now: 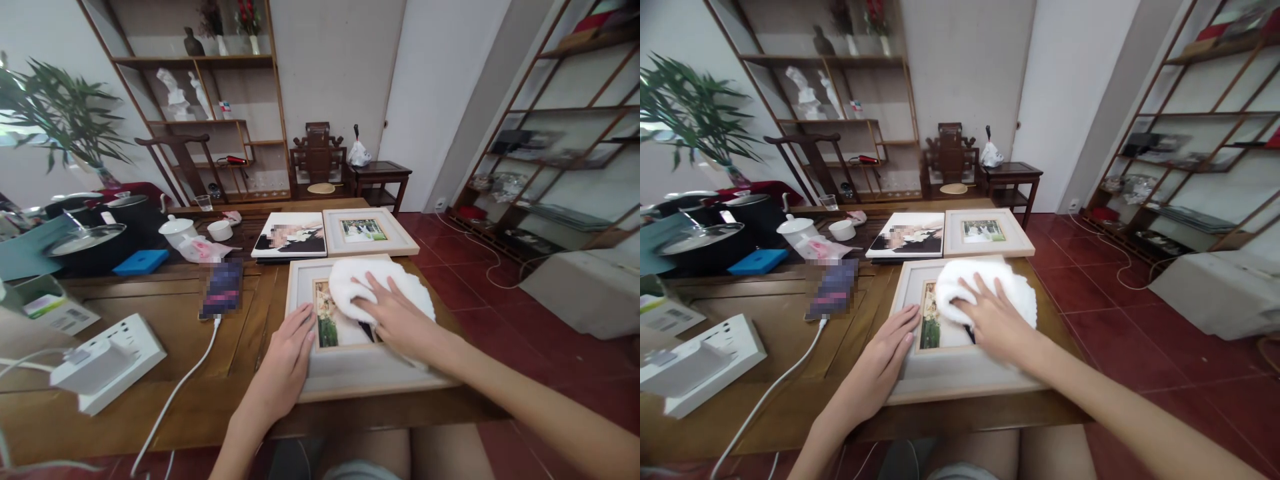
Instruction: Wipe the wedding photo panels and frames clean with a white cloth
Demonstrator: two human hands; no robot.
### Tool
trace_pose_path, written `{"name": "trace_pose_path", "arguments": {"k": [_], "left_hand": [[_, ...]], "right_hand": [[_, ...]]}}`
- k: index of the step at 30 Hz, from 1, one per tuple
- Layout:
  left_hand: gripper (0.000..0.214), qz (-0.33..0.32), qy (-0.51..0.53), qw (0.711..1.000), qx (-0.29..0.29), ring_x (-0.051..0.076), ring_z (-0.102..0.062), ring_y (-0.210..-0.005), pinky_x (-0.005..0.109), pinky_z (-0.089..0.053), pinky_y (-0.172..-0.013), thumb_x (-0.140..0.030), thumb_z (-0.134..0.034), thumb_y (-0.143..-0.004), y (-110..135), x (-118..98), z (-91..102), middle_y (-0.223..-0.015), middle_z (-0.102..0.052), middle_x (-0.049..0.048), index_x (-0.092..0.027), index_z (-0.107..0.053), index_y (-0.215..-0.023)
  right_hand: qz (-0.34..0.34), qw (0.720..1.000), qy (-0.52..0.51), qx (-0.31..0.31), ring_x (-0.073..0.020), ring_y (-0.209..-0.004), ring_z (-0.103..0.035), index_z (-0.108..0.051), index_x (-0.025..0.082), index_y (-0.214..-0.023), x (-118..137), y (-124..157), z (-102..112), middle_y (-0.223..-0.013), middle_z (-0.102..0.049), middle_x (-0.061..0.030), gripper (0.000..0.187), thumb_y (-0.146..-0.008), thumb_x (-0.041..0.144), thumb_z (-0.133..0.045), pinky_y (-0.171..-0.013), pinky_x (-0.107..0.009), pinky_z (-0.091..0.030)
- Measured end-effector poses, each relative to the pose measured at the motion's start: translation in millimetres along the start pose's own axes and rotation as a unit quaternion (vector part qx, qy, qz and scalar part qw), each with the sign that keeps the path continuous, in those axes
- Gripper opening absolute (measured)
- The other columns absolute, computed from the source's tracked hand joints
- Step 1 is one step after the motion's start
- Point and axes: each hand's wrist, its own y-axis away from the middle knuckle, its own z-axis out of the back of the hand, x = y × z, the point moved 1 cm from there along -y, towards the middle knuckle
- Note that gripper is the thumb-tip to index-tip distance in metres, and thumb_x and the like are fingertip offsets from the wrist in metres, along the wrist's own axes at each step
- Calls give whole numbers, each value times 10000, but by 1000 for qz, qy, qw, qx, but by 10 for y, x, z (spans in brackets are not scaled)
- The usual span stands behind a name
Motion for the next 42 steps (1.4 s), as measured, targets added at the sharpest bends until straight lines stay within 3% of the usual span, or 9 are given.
{"name": "trace_pose_path", "arguments": {"k": [5,9,12,19,25,29,36,39,42], "left_hand": [[470,34,32,999,7,205,-288,-1381,426,-229,-1145,-342,-275,-969,18,-31,29,-1474,-370,100,-151,-382,-1385],[563,45,61,997,-31,214,-132,-1425,439,-163,-1153,-355,-267,-973,45,-68,55,-1564,-123,71,-219,-67,-1481],[591,29,64,996,-54,233,-35,-1433,463,-115,-1155,-342,-250,-979,58,-83,50,-1576,11,55,-245,52,-1477],[591,32,82,993,-75,253,-20,-1433,495,-96,-1147,-390,-231,-976,67,-45,24,-1576,6,62,-244,41,-1479],[566,56,110,990,-62,248,-55,-1432,485,-100,-1150,-430,-196,-971,63,-20,15,-1575,-52,50,-255,-31,-1483],[555,51,78,994,-52,234,-80,-1431,476,-129,-1152,-371,-259,-976,51,-49,20,-1572,-78,55,-255,-62,-1482],[529,30,8,999,-25,252,-166,-1412,464,-225,-1135,-325,-358,-953,20,-51,17,-1544,-201,96,-200,-239,-1453],[476,14,-17,1000,-7,261,-217,-1396,470,-272,-1116,-306,-375,-946,13,-34,10,-1517,-273,111,-179,-356,-1405],[431,-10,-30,1000,4,245,-280,-1378,463,-309,-1103,-282,-366,-949,9,-42,12,-1475,-364,106,-177,-427,-1362]], "right_hand": [[-6,1000,22,-20,-406,-1378,15,-399,202,-1369,-142,-541,74,-1553,-70,-70,706,-704,-37,-386,-1008,-701,-176],[39,999,-9,6,-425,-1371,16,-407,213,-1364,110,-809,64,-1553,-67,-53,695,-710,-22,-400,-983,-750,-140],[77,997,-13,29,-439,-1367,-4,-456,166,-1328,330,-840,39,-1542,-125,-94,646,-707,-9,-414,-944,-795,-114],[139,984,-37,102,-410,-1376,-2,-575,127,-1211,572,-287,73,-1534,-159,-98,560,-686,17,-411,-995,-750,-128],[181,974,-69,119,-333,-1392,1,-576,192,-1220,606,215,150,-1529,-197,-28,608,-662,27,-401,-1059,-678,-80],[127,982,-59,125,-303,-1393,9,-578,227,-1223,415,395,178,-1523,-210,1,674,-622,-9,-387,-1088,-634,-69],[26,996,21,81,-306,-1394,-30,-665,258,-981,14,858,208,-1512,-209,60,566,-564,-23,-405,-1097,-632,-87],[25,996,1,80,-290,-1395,-60,-644,311,-1035,-175,914,248,-1509,-213,94,598,-587,-5,-405,-1108,-601,-120],[-23,998,-37,48,-301,-1385,-144,-584,288,-1177,-399,773,237,-1505,-265,28,598,-661,46,-404,-1089,-557,-237]]}}
